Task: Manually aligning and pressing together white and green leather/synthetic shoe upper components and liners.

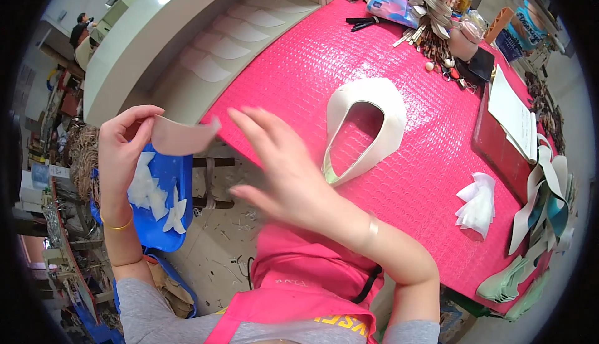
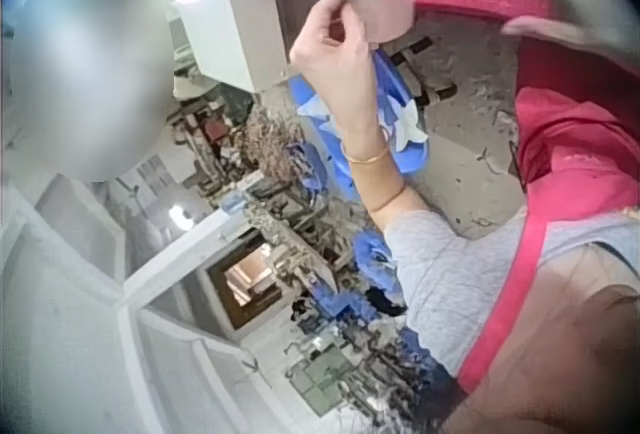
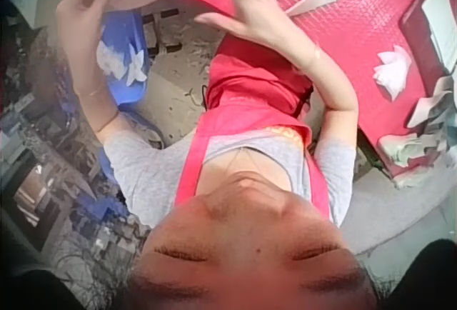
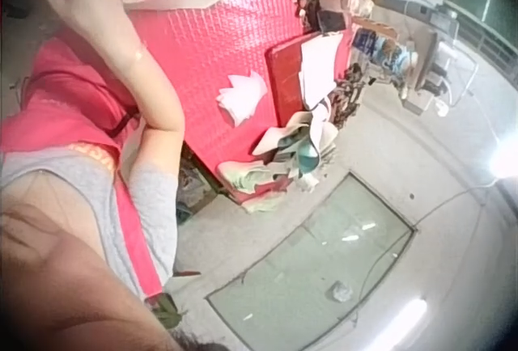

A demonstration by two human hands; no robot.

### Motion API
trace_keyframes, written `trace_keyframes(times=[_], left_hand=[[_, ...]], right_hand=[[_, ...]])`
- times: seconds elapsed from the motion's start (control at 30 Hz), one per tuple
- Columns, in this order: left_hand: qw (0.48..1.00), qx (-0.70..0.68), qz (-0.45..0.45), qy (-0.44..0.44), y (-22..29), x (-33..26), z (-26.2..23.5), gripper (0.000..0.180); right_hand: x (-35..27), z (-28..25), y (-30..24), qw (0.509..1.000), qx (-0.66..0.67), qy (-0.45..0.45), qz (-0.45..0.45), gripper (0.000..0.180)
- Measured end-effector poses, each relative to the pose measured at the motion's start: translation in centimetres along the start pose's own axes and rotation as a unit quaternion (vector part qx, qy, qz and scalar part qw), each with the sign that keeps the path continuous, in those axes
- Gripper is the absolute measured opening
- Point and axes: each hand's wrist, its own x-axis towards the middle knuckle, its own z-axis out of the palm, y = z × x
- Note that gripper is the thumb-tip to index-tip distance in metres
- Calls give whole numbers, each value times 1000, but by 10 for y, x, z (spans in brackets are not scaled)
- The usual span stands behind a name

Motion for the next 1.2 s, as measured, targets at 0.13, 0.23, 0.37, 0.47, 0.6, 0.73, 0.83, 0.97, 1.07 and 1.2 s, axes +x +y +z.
trace_keyframes(times=[0.13, 0.23, 0.37, 0.47, 0.6, 0.73, 0.83, 0.97, 1.07, 1.2], left_hand=[[971, -141, -13, -190, 48, -3, -14, 16], [936, -213, 18, -278, 68, 8, 0, 16], [927, -186, 196, -260, 47, 14, 95, 42], [802, 141, 460, -354, 31, -10, 166, 52], [764, 92, 418, -483, 61, 4, 212, 29], [803, -348, 110, -471, 104, 7, 201, 36], [743, -558, -23, -368, 122, 9, 197, 42], [694, -630, -52, -345, 139, 7, 192, 44], [691, -630, -52, -351, 137, 4, 191, 43], [687, -636, -64, -345, 134, 4, 190, 41]], right_hand=[[17, 41, 15, 973, 219, -48, 62, 57], [-27, 33, -2, 871, 437, -71, 213, 29], [-114, -19, -16, 826, 447, 200, 278, 37], [-152, -66, -20, 751, 452, 397, 270, 39], [-179, -94, -15, 792, 362, 445, 210, 37], [-136, -96, -9, 814, 264, 501, 131, 30], [-104, -96, 0, 834, 279, 473, 55, 23], [-73, -101, 8, 852, 253, 457, 6, 19], [-63, -104, 9, 856, 247, 454, -5, 24], [-61, -104, 12, 860, 247, 447, 13, 28]])
